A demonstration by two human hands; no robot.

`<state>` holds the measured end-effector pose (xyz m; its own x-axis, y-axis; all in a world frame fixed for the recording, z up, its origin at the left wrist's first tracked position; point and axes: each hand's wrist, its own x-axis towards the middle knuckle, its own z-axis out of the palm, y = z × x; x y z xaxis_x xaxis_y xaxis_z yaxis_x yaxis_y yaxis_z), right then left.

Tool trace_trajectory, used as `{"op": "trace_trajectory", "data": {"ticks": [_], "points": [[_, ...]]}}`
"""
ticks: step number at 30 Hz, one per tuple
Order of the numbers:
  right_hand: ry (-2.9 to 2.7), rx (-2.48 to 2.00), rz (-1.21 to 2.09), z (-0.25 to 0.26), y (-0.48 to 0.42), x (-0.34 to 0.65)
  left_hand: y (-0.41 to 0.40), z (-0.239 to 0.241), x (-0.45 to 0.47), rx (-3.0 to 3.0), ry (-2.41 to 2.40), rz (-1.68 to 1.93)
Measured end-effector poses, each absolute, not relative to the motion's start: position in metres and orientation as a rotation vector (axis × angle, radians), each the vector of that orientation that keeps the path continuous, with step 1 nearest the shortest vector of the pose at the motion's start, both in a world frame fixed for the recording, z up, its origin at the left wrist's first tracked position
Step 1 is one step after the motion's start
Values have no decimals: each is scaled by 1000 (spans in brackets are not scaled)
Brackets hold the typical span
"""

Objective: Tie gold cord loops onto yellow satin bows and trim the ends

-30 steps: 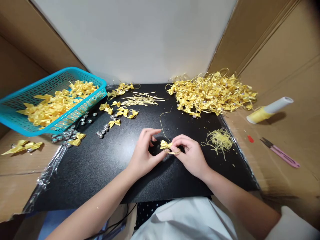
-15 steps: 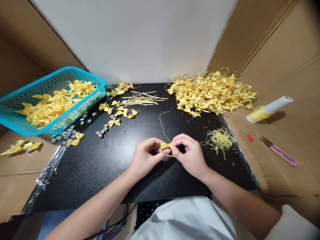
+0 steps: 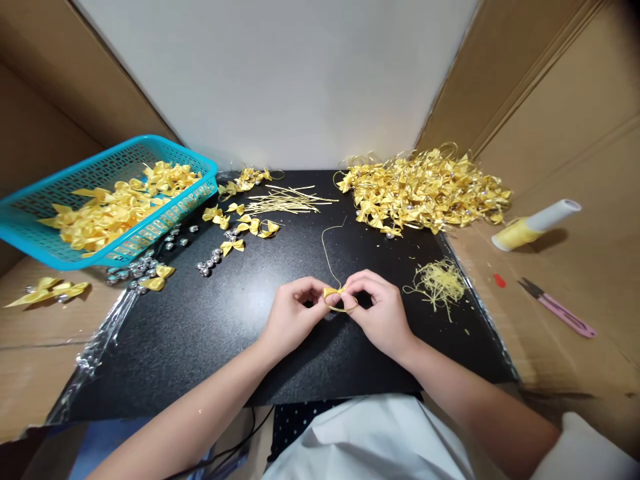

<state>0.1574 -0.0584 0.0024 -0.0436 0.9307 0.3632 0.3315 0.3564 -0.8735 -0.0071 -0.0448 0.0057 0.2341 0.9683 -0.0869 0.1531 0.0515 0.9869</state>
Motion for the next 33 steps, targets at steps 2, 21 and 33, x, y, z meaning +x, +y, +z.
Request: {"op": "trace_trajectory", "data": {"ticks": [2, 21, 33], "points": [[-1595, -1197, 691, 2, -58, 157, -43, 5, -5, 1269, 1162, 905], [-2034, -1732, 439, 15, -57, 159, -49, 1, 0, 1517, 1280, 858], [-1640, -1313, 934, 14, -47, 157, -45, 7, -1, 1258, 1209, 968]]}}
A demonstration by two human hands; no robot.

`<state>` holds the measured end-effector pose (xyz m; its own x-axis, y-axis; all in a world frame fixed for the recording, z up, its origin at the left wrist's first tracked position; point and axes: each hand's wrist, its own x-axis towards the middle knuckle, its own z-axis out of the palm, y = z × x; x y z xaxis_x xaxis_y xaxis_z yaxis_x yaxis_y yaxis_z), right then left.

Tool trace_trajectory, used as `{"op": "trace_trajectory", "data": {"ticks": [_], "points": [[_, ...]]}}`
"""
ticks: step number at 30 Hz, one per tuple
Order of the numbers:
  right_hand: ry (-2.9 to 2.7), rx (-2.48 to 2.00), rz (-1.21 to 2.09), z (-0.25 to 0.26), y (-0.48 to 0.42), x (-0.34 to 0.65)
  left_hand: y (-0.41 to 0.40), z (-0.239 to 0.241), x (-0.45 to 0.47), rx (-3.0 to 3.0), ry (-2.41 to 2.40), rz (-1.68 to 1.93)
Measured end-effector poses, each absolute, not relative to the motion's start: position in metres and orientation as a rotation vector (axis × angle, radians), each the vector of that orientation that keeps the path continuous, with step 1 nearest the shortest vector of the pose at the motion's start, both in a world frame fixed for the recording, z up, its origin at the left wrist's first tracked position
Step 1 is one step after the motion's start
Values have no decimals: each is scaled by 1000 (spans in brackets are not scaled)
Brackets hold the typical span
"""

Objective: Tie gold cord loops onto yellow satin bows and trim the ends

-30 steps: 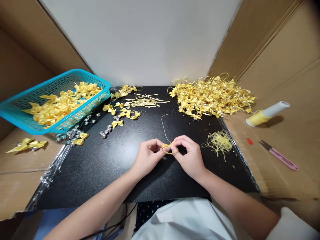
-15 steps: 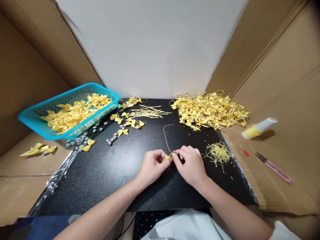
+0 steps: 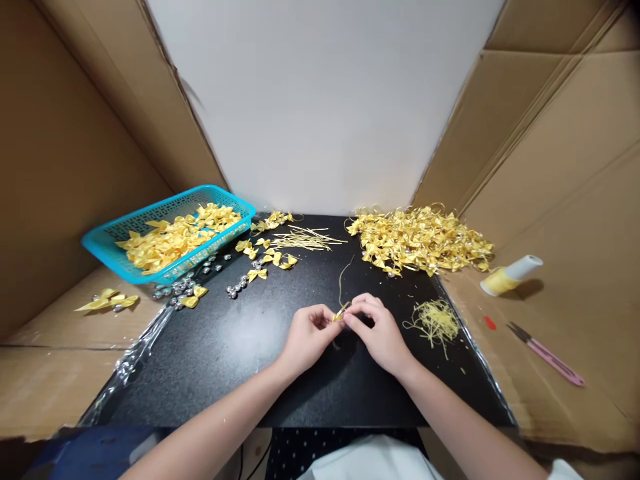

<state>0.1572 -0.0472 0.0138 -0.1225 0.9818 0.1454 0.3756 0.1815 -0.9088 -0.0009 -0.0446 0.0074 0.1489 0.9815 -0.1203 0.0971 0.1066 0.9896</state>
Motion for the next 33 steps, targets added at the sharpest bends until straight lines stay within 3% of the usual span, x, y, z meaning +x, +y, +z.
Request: {"op": "trace_trajectory", "data": {"ticks": [10, 20, 33], "points": [[-1627, -757, 1021, 34, -70, 180, -20, 9, -13, 923, 1199, 1116], [-1284, -600, 1077, 46, -77, 208, -5, 12, -20, 845, 1145, 1225], [-894, -754, 1402, 30, -106, 233, -7, 33, -12, 753, 802, 943]]}}
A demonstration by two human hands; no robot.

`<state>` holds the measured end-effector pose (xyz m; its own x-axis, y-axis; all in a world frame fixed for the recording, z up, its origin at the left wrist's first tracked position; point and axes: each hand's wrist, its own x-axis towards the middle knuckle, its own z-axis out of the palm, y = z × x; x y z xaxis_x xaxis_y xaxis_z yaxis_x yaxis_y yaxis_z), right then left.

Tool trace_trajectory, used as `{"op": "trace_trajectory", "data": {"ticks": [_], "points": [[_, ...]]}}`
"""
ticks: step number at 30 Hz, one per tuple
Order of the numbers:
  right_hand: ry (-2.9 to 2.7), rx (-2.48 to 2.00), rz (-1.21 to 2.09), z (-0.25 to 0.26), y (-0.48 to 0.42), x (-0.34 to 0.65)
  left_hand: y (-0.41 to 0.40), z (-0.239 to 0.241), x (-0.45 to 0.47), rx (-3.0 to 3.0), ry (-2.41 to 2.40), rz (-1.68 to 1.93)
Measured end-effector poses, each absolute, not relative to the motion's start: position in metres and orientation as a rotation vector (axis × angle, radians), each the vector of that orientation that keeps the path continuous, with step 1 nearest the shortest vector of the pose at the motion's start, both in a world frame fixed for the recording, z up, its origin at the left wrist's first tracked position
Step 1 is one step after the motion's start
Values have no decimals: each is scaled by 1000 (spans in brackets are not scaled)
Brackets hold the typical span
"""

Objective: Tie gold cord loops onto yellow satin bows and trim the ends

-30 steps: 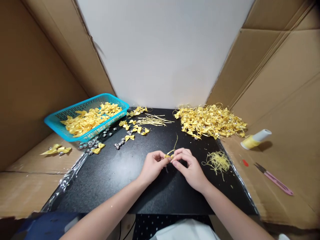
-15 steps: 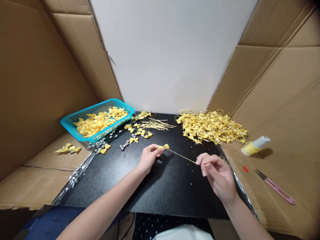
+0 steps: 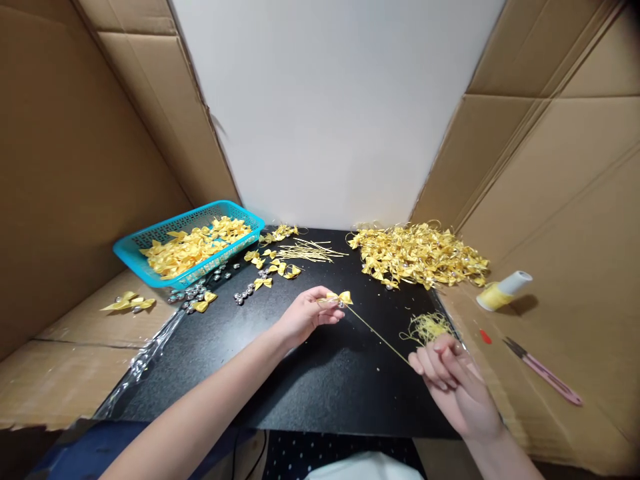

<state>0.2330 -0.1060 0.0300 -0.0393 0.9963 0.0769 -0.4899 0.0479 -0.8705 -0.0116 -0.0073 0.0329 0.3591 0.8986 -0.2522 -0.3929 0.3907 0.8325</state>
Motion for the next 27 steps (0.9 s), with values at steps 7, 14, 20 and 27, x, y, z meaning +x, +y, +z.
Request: {"op": "trace_trajectory", "data": {"ticks": [7, 14, 20, 27], "points": [[-744, -1003, 1730, 6, -90, 234, -30, 35, 4, 761, 595, 619], [-933, -1232, 1574, 22, -32, 203, -60, 37, 18, 729, 435, 266], [-975, -1323, 1637, 17, 9, 170, -66, 33, 28, 687, 399, 429], [-895, -1378, 1659, 20, 39, 178, -56, 44, 23, 786, 487, 534]]}}
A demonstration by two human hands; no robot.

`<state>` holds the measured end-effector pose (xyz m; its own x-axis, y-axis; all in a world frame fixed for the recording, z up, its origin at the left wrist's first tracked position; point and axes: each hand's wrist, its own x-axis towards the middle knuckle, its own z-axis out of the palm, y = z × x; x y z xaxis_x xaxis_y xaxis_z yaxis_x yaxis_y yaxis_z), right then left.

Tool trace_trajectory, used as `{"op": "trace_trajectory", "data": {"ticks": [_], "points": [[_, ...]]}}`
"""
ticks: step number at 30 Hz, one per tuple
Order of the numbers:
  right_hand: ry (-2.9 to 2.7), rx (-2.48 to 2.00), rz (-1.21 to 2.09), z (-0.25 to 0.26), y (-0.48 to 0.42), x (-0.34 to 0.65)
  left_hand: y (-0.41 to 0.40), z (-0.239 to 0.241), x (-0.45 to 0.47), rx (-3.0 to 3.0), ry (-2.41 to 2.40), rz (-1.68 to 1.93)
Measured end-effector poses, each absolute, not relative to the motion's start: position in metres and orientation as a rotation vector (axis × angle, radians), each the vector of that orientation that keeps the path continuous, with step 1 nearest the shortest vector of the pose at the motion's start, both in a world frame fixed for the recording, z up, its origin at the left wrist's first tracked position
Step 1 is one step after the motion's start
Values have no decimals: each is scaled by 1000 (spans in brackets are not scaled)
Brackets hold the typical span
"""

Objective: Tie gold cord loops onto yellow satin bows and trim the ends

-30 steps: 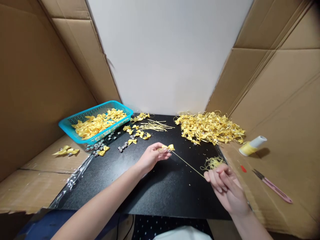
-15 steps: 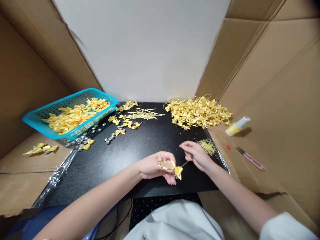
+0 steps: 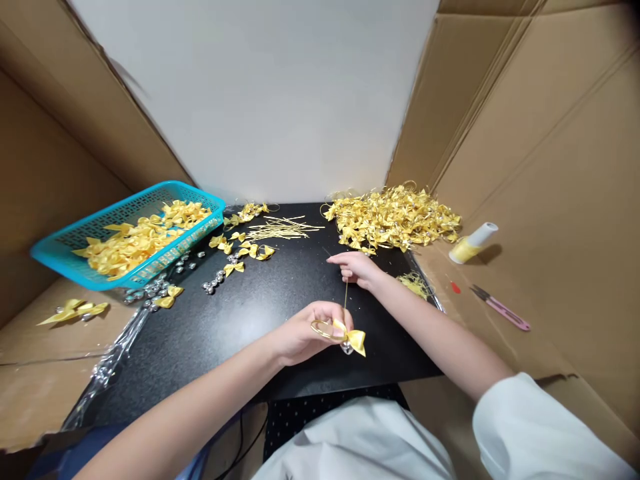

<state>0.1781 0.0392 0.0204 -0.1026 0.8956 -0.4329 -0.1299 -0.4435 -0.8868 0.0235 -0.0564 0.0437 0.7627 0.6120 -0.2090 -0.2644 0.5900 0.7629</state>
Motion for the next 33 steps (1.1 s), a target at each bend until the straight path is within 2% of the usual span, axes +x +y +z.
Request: {"op": "trace_trajectory", "data": {"ticks": [4, 9, 13, 19, 24, 33], "points": [[-870, -1344, 1553, 39, 52, 188, -48, 48, 23, 843, 514, 550], [-899, -1199, 1217, 41, 21, 193, -24, 42, 22, 750, 694, 863], [-1349, -1102, 792, 24, -23, 195, -9, 30, 19, 643, 799, 997], [-1736, -1171, 499, 12, -41, 184, -8, 17, 18, 564, 854, 1020], [-1760, -1168, 378, 10, -40, 182, -11, 17, 17, 559, 878, 998], [-1771, -1170, 347, 11, -44, 181, -16, 19, 16, 599, 842, 979]]}}
